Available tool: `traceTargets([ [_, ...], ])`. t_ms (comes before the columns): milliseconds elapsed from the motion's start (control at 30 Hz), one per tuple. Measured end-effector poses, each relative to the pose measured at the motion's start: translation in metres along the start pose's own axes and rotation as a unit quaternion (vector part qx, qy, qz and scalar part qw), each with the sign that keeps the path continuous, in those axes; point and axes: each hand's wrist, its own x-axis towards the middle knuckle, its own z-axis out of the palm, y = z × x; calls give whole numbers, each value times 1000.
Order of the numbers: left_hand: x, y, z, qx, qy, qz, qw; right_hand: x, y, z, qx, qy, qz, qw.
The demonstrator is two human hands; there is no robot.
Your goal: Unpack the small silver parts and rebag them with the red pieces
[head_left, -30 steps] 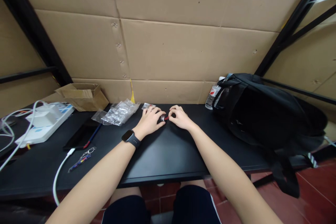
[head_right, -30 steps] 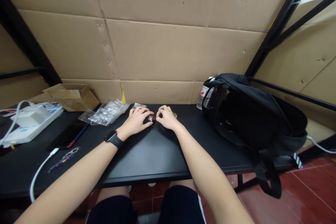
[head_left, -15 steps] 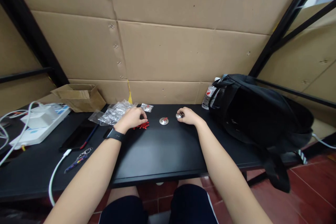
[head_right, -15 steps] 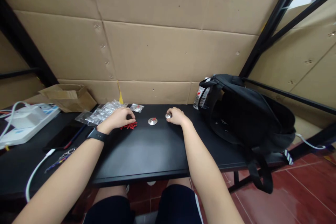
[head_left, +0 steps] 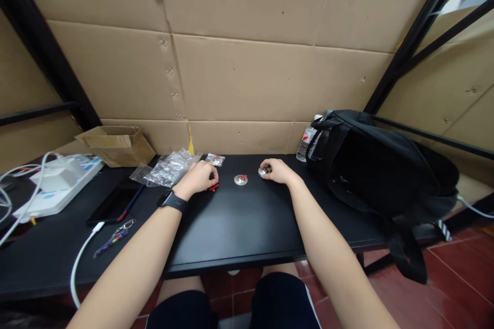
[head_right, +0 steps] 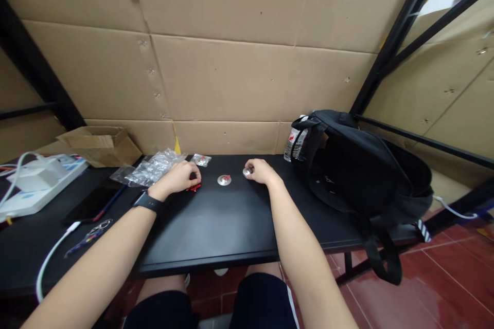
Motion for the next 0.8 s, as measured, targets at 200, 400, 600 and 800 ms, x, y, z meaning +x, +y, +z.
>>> traceTargets([
  [200,0,1,-1,-18,25,-6,1000,1,5,0,10,11,12,1000],
  [400,0,5,-4,-31,48,-10,998,0,-2,-3,42,38,-1,998],
  [600,2,12,-7,-176,96,-31,979,1,-19,2,125,73,-33,989],
  [800,6,18,-4,-253,113,-28,960,5,-38,22,214,105,-93,967],
])
